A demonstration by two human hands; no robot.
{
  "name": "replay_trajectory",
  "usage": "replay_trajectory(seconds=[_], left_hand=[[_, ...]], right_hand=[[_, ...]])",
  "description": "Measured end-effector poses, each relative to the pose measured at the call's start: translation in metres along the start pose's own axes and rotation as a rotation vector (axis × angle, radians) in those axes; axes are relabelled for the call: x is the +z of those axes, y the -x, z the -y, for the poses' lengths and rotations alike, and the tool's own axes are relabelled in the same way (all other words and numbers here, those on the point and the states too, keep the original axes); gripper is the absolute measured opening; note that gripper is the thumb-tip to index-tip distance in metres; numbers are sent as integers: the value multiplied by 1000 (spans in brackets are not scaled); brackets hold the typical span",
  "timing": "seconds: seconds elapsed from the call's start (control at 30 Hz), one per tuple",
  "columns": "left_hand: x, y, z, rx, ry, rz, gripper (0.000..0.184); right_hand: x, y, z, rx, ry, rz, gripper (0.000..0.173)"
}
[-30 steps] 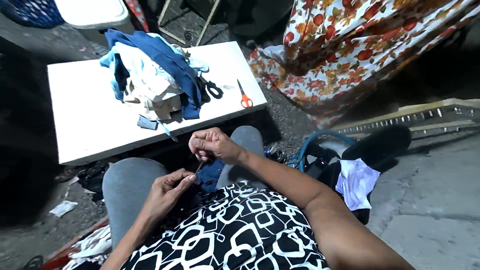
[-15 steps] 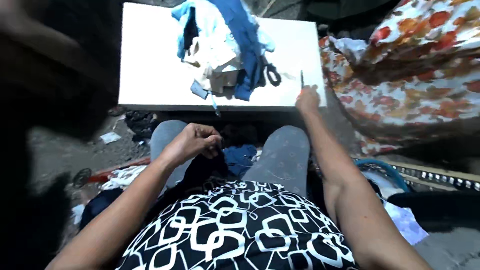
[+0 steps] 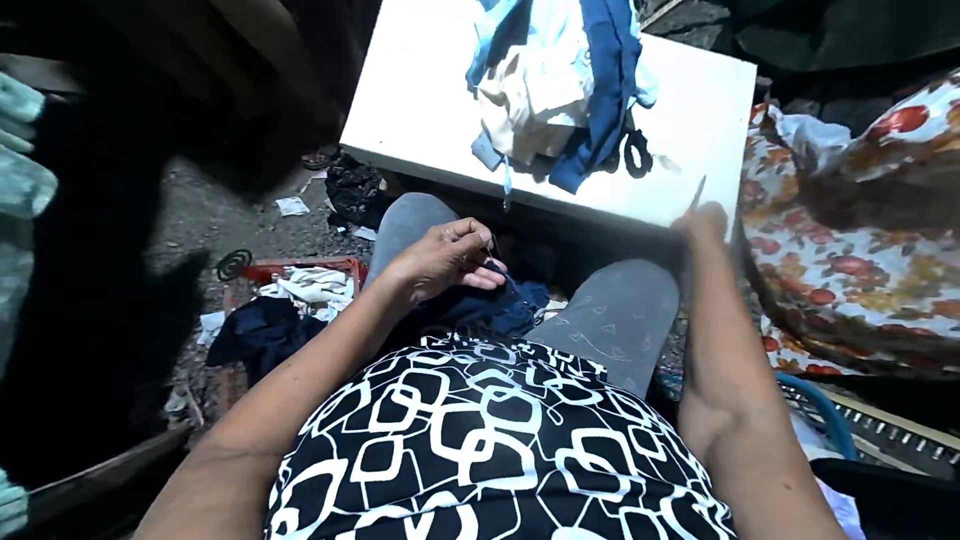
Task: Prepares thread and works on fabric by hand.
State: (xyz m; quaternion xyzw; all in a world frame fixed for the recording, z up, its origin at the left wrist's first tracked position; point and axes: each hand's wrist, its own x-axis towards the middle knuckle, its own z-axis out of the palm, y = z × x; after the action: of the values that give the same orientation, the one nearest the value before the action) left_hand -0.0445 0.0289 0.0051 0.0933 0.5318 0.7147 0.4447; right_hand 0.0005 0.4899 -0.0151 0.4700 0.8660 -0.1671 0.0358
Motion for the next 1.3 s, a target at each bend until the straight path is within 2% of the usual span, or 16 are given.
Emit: replay_trajectory(seconds=[0.07,0.13,0.17,0.23,0.3,0.4,0.47,0.6,0.77,0.93,1.13,1.3], left_hand=[[-2,4,-1,10,20,32,17],[-4,7,-1,11,23,63,18],[-5,9,0,9,25,86,18],[-6,12,1,5,29,152,19],[-3,16,0,-6,15,226,19],[3,23,-2,-17,6,354,18],[4,25,-3,-11,-24,406,19],[3,28,-4,8,-33,438,20],[3,28,-3,-8,-40,423,19],[8,25,0,-42,-46,446,21],[12,23,4,-89,5,470,19],[8,22,6,-115,78,559,19]], right_hand=[[-15,24,1,-84,-359,154,34],[-26,65,4,-348,-676,417,35],[-28,89,8,-501,-738,511,36],[-28,148,15,-725,-727,610,39],[-24,198,15,-863,-668,724,40],[-11,229,4,-1010,-583,901,38],[-9,234,-2,-1070,-561,952,39],[-10,236,-9,-1144,-577,839,50],[-1,241,-8,-1124,-628,686,44],[8,241,0,-1165,-654,814,44],[18,242,9,-1067,-770,1048,46],[20,243,13,-1109,-846,1058,52]])
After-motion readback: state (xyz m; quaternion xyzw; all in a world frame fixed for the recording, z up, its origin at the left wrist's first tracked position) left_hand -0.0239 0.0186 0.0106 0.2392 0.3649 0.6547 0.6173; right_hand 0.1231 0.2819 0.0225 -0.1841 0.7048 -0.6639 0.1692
